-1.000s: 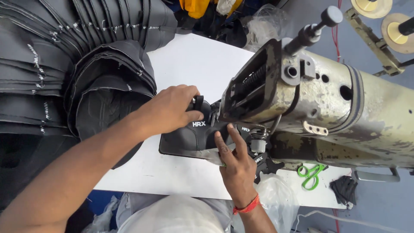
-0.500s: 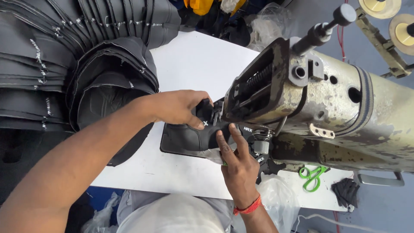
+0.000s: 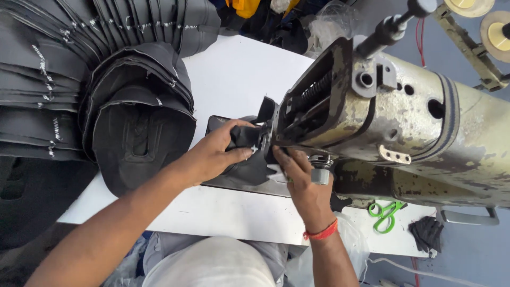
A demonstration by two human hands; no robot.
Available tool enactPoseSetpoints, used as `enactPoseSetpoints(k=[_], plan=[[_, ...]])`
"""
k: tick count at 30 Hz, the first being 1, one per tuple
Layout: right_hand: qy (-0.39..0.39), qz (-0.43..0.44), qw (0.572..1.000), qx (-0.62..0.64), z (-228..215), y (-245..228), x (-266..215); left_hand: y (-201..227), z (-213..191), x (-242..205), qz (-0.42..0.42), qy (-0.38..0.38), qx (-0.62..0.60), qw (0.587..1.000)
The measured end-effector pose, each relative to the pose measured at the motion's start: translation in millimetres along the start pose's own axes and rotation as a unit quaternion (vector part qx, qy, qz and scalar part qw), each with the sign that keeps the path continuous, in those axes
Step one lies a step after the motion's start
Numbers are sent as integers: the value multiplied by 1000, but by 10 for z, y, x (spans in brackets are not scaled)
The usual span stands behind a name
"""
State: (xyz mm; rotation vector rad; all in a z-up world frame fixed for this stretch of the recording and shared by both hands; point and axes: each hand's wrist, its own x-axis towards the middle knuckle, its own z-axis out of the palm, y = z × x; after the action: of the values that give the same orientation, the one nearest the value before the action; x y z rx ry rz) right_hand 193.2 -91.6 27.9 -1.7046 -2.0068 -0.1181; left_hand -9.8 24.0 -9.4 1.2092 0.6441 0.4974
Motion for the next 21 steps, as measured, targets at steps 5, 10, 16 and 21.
enactPoseSetpoints(k=[5, 10, 16, 21], plan=[[-2, -3, 998, 62, -4, 99, 68, 217, 197, -65, -17, 91, 182, 979], [-21, 31, 998, 58, 115, 127, -18, 413, 79, 132, 29, 56, 247, 967], [68, 52, 996, -10, 264, 25, -226, 549, -96, 633, 28, -56, 345, 937], [61, 74, 995, -7, 239, -83, -253, 572, -255, 1070, 45, -212, 379, 900]])
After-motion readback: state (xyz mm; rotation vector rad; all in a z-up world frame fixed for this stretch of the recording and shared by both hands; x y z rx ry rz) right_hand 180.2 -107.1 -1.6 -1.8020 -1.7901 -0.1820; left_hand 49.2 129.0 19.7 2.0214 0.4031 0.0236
